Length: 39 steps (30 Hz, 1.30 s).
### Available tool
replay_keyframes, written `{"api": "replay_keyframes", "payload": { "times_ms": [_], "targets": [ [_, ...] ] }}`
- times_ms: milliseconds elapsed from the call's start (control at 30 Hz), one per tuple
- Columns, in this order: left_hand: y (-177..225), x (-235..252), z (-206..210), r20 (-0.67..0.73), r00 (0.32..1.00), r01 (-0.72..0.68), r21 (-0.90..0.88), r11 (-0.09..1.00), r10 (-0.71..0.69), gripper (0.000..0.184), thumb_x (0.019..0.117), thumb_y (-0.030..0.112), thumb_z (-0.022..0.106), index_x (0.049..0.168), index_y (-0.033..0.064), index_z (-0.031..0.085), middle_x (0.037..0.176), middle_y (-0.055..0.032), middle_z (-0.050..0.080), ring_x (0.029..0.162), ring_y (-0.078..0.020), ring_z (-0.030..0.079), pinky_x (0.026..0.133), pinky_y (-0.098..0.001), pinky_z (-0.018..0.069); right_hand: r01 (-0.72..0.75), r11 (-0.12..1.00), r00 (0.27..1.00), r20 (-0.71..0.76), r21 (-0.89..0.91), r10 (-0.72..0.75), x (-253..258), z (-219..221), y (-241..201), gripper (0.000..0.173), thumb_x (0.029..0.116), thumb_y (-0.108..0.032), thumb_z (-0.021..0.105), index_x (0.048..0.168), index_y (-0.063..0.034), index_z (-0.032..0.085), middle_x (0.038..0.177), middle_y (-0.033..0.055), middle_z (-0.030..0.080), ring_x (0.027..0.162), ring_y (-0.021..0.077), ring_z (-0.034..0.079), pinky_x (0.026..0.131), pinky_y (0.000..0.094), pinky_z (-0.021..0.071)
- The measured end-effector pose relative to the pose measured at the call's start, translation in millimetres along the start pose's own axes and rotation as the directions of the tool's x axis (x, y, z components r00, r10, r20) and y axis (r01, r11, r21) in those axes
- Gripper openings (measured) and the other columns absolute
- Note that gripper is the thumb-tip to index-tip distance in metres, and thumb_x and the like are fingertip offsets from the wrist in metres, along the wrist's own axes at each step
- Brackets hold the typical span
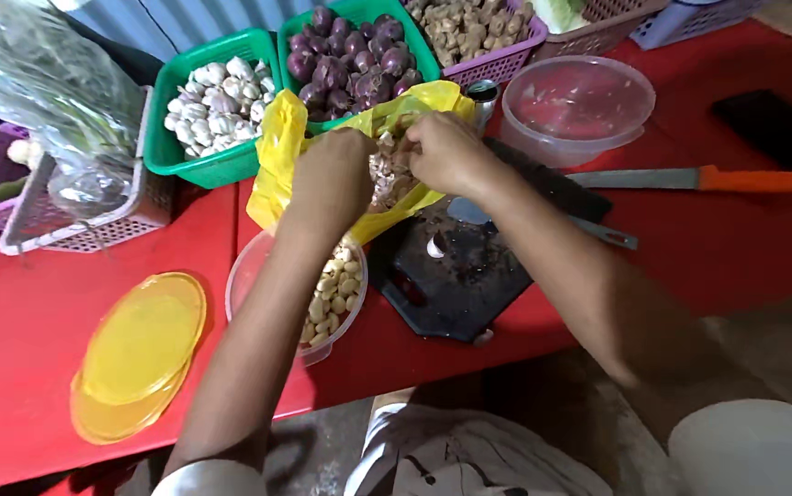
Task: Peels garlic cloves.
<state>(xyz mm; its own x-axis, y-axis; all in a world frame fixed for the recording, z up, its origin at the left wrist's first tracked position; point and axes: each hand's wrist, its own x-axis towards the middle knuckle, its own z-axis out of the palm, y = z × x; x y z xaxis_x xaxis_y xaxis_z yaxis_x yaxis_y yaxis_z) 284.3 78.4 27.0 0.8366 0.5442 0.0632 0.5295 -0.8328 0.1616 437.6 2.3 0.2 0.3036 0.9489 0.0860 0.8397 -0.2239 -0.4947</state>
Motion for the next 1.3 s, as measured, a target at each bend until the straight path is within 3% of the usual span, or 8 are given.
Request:
{"api": "replay_keyframes", "payload": {
  "times_ms": [167,267,400,533,800,900,1067,1300],
  "targets": [
    [76.7,-52.0,48.4,0.040,0.999,0.032,0.044,0.999,-0.034,0.021,0.0984,0.024,0.066,0.093,0.0046,0.071,0.086,-0.0181,0.069,0.080,-0.0395,0.070,0.064,-0.0573,0.0561,0.021,0.987,1.000,0.004,-0.158,-0.021,3.5,3.6,7.7,0.020,0.0993,-0.007,0.057,0.110,0.0037,0.071,0.124,0.0219,0.064,0.124,0.0419,0.055,0.100,0.0575,0.0463],
    [89.2,-47.1,89.0,0.229,0.962,0.157,-0.014,0.987,-0.150,0.041,0.1021,0.039,0.061,0.116,0.0010,0.068,0.113,-0.0225,0.067,0.101,-0.0416,0.068,0.078,-0.0584,0.0561,0.042,0.972,0.999,0.038,-0.231,-0.034,7.2,8.9,6.8,0.020,0.1006,-0.009,0.056,0.106,0.0044,0.070,0.122,0.0222,0.063,0.126,0.0423,0.053,0.098,0.0578,0.0470],
    [66.3,-45.1,117.2,0.078,0.996,0.073,-0.330,0.941,-0.050,0.028,0.0990,0.020,0.065,0.118,-0.0002,0.070,0.116,-0.0210,0.066,0.103,-0.0349,0.068,0.089,-0.0515,0.0564,0.085,0.936,0.996,0.055,-0.341,-0.070,8.7,15.1,4.3,0.019,0.0976,-0.004,0.059,0.111,0.0053,0.069,0.120,0.0236,0.066,0.125,0.0429,0.055,0.098,0.0570,0.0461],
    [51.3,-48.7,123.3,-0.037,0.999,-0.023,-0.811,0.584,-0.012,0.025,0.0955,0.009,0.068,0.119,0.0010,0.070,0.110,-0.0107,0.071,0.096,-0.0131,0.070,0.089,-0.0309,0.0587,0.186,0.946,0.982,0.030,-0.267,-0.184,7.8,13.3,16.6,0.016,0.0952,-0.008,0.064,0.106,-0.0007,0.075,0.145,0.0146,0.053,0.132,0.0395,0.047,0.100,0.0577,0.0441],
    [55.6,-65.7,105.6,-0.110,0.984,-0.089,-0.985,0.149,-0.141,0.020,0.0917,-0.002,0.067,0.112,-0.0040,0.068,0.092,-0.0053,0.074,0.082,-0.0098,0.072,0.077,-0.0256,0.0614,0.299,0.939,0.906,-0.359,0.172,-0.223,-101.7,5.1,41.8,0.013,0.0942,-0.018,0.067,0.096,-0.0091,0.076,0.108,0.0054,0.069,0.104,0.0183,0.064,0.089,0.0363,0.0552],
    [56.9,-69.3,108.8,-0.169,0.972,-0.131,-0.967,0.220,-0.164,0.019,0.0914,0.000,0.068,0.111,-0.0028,0.068,0.092,-0.0054,0.074,0.081,-0.0095,0.072,0.077,-0.0256,0.0620,0.275,0.947,0.921,-0.329,0.164,-0.210,-126.3,22.0,52.5,0.020,0.0944,-0.028,0.067,0.098,-0.0118,0.078,0.111,0.0025,0.069,0.108,0.0167,0.063,0.091,0.0363,0.0539],
    [53.0,-64.2,131.6,-0.302,0.952,-0.177,-0.665,0.726,-0.045,0.015,0.0934,0.009,0.068,0.106,0.0032,0.073,0.104,-0.0096,0.069,0.088,-0.0123,0.069,0.080,-0.0283,0.0606,-0.008,0.988,0.939,-0.341,-0.156,-0.046,-134.9,22.9,88.5,0.034,0.0981,-0.029,0.067,0.114,0.0002,0.073,0.124,0.0220,0.065,0.118,0.0435,0.059,0.094,0.0595,0.0509],
    [63.2,-64.2,134.2,-0.261,0.965,-0.153,-0.457,0.876,0.032,0.026,0.0992,0.017,0.063,0.121,0.0080,0.073,0.124,-0.0119,0.070,0.116,-0.0300,0.065,0.098,-0.0448,0.0547,-0.219,0.950,0.936,-0.324,-0.223,0.140,-133.4,33.2,126.0,0.024,0.0952,-0.014,0.071,0.109,0.0057,0.069,0.125,0.0274,0.062,0.106,0.0471,0.066,0.086,0.0632,0.0548]
  ]
}}
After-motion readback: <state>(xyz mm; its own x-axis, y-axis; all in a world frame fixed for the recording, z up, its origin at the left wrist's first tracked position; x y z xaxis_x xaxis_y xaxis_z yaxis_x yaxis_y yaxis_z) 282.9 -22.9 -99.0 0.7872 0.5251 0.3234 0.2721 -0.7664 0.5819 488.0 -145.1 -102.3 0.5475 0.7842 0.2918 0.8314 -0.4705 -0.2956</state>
